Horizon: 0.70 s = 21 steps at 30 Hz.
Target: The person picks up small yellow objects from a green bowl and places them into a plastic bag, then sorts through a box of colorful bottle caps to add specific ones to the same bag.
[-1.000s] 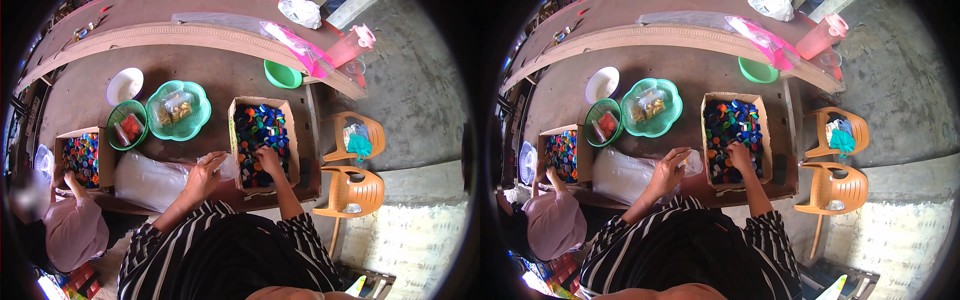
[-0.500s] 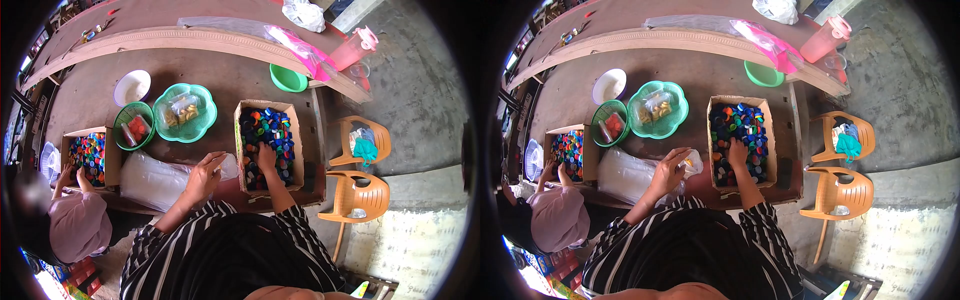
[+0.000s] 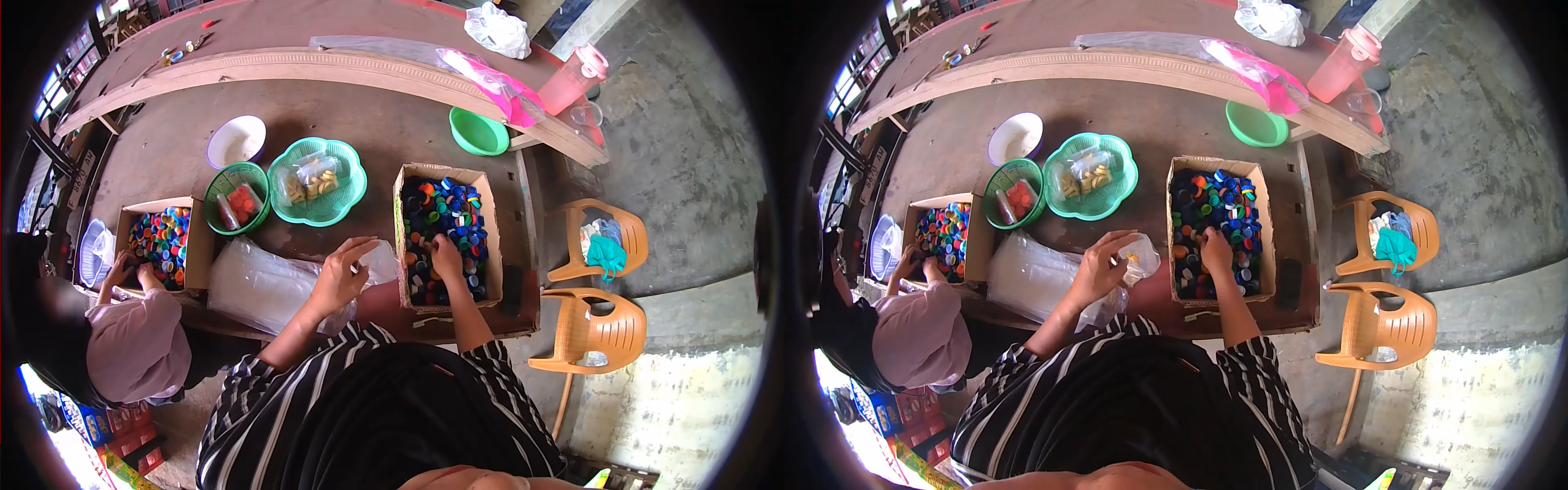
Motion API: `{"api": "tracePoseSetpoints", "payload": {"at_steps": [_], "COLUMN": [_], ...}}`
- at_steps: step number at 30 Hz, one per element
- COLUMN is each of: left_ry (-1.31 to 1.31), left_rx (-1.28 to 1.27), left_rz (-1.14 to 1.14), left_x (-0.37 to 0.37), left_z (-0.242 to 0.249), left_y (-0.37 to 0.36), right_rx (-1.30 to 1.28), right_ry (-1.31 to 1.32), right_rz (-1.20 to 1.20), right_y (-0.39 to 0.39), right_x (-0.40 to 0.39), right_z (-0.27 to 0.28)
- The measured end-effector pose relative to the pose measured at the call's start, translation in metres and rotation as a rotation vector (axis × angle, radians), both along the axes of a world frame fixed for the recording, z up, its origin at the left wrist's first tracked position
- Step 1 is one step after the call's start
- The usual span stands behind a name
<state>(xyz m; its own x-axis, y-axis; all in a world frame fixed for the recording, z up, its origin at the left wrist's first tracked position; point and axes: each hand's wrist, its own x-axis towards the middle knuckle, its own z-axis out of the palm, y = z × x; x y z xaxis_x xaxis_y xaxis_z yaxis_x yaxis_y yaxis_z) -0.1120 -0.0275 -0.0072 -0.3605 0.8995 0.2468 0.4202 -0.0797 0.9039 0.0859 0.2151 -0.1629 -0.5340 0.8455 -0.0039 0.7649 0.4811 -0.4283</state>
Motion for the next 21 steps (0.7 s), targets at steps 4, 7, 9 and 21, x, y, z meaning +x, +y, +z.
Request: {"api": "tracePoseSetpoints", "payload": {"at_steps": [4,7,9,21], "left_ry": [0.039,0.054,0.064,0.035], "left_rx": [0.053,0.065,0.076,0.023], "left_rz": [-0.026,-0.014,0.003,0.052], "left_x": [-0.001,0.002,0.005,0.005], "left_z": [-0.006,-0.002,-0.003,0.012], "left_y": [0.010,0.021,0.027,0.008], "right_rx": [-0.043,-0.166,-0.101,0.048], "right_ry": [0.302,0.662,0.787,0.304], "right_rz": [0.121,0.158,0.251,0.182], "right_y": [0.001,-0.042,-0.076,0.030], "right_x": [0.014,-0.002,-0.016,0.018], "right_z": [0.014,0.097,0.144,0.061]}}
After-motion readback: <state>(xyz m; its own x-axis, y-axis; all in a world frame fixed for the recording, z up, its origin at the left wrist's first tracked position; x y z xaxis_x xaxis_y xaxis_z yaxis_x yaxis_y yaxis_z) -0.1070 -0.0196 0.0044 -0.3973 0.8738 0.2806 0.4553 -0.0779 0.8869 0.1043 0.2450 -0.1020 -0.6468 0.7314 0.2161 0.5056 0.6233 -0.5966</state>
